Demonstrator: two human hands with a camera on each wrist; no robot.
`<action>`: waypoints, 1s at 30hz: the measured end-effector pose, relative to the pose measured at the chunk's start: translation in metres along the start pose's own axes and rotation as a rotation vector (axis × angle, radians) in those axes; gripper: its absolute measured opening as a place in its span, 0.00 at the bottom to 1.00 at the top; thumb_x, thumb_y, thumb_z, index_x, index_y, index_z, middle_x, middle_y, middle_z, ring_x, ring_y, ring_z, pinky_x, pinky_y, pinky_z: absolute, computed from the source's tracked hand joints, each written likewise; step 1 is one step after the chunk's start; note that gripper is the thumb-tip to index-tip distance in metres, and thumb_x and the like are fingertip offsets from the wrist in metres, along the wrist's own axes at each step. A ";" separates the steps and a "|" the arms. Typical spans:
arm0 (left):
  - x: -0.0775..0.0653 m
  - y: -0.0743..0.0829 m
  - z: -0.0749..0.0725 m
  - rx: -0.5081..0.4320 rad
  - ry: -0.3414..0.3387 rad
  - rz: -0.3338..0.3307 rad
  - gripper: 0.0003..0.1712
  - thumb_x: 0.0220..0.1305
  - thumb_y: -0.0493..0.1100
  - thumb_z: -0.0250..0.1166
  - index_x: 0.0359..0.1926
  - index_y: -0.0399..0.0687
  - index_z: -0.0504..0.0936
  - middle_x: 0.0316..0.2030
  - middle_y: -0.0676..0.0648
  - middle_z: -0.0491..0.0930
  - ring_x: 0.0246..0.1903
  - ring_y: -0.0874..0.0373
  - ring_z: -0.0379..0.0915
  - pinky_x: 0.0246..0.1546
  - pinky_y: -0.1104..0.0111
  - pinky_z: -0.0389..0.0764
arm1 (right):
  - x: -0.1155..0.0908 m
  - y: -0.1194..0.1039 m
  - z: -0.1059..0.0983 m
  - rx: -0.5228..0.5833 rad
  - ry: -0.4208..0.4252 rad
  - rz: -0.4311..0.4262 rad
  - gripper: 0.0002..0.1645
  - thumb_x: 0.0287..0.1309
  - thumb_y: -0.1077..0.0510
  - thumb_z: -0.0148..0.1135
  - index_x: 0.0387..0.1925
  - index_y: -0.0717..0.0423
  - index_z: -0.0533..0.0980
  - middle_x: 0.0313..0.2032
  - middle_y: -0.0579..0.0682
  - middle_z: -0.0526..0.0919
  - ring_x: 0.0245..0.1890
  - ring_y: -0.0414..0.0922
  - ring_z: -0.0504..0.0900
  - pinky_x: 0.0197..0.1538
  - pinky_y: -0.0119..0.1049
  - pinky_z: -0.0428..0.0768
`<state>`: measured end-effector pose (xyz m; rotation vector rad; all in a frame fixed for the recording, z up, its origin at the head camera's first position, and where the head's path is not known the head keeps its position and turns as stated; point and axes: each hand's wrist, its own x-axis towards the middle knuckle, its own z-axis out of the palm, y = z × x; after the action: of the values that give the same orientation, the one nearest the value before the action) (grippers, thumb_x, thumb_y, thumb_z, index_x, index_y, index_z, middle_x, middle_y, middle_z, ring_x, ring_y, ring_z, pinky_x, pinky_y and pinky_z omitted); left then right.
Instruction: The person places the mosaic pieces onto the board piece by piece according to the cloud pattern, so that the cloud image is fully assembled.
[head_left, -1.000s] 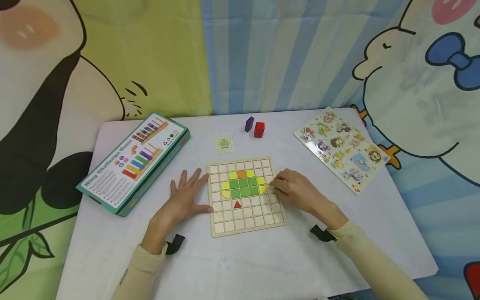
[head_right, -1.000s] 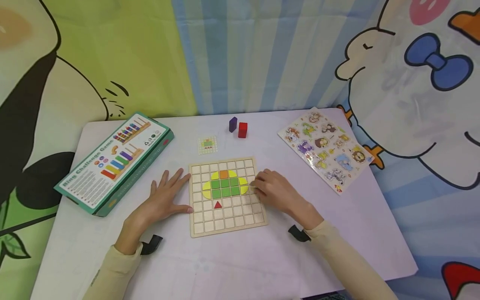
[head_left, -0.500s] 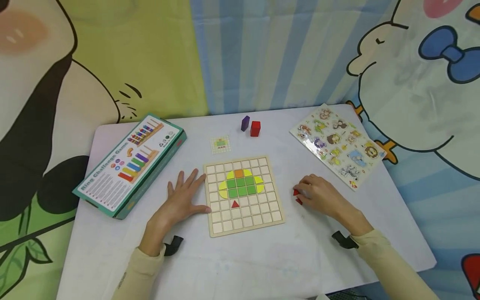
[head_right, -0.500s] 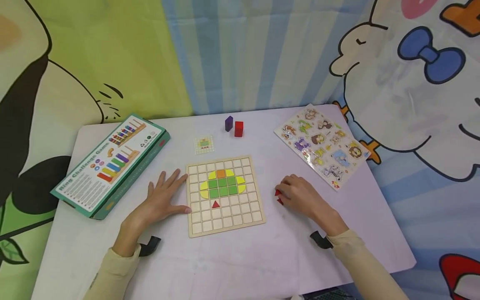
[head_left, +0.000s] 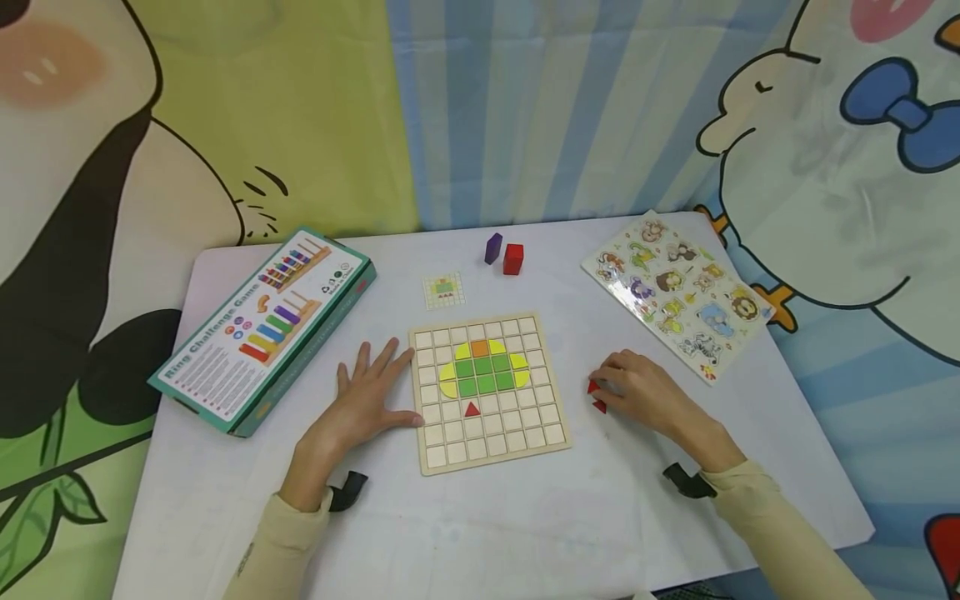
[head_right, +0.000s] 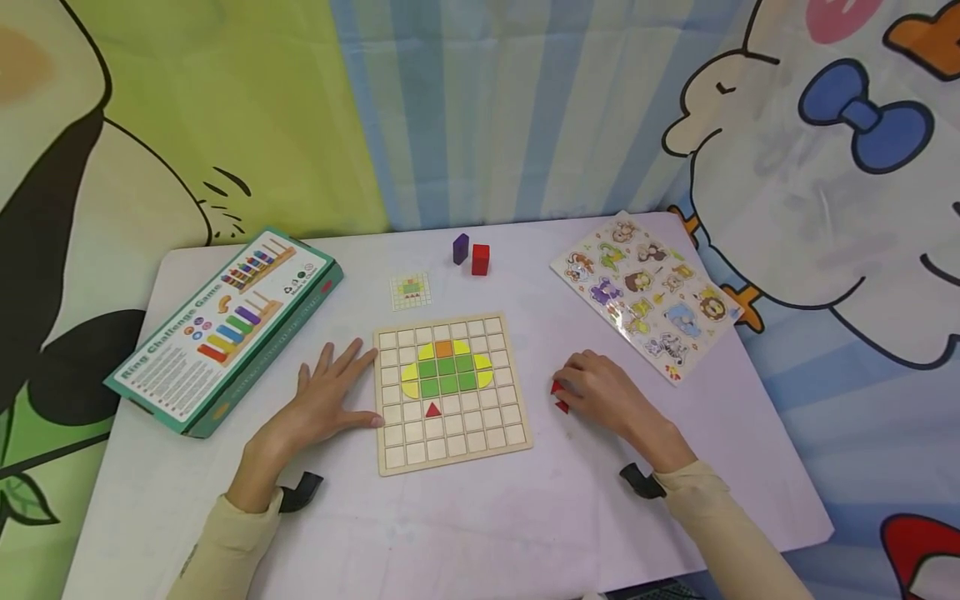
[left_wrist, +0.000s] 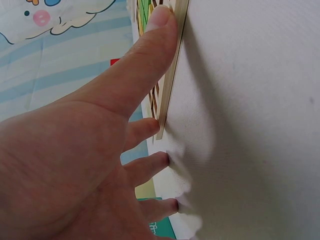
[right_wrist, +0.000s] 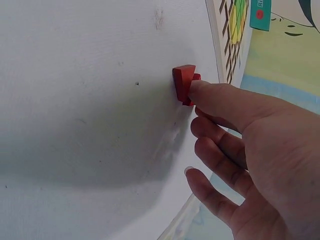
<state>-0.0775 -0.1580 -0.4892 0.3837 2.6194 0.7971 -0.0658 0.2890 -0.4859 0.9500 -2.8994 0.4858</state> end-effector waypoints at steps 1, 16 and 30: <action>0.000 0.000 0.000 0.002 0.001 -0.001 0.64 0.46 0.59 0.81 0.79 0.50 0.56 0.81 0.38 0.42 0.78 0.27 0.23 0.66 0.23 0.28 | 0.000 0.000 0.001 -0.001 0.005 -0.007 0.14 0.46 0.60 0.81 0.37 0.58 0.88 0.35 0.50 0.85 0.35 0.45 0.81 0.37 0.39 0.82; 0.001 -0.003 0.001 0.003 -0.009 -0.025 0.65 0.46 0.60 0.81 0.80 0.53 0.56 0.82 0.40 0.41 0.78 0.29 0.22 0.67 0.25 0.28 | 0.046 -0.036 0.006 0.023 0.105 -0.138 0.14 0.48 0.56 0.80 0.37 0.56 0.87 0.35 0.47 0.86 0.37 0.43 0.80 0.40 0.38 0.81; 0.002 0.001 0.000 0.021 -0.011 -0.033 0.65 0.46 0.59 0.81 0.80 0.55 0.55 0.82 0.41 0.41 0.79 0.30 0.22 0.68 0.26 0.27 | 0.085 -0.098 0.047 0.033 -0.001 -0.297 0.11 0.59 0.52 0.73 0.42 0.51 0.87 0.37 0.43 0.85 0.39 0.41 0.78 0.43 0.34 0.79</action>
<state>-0.0791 -0.1565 -0.4894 0.3486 2.6192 0.7548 -0.0750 0.1511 -0.4907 1.3558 -2.6894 0.5095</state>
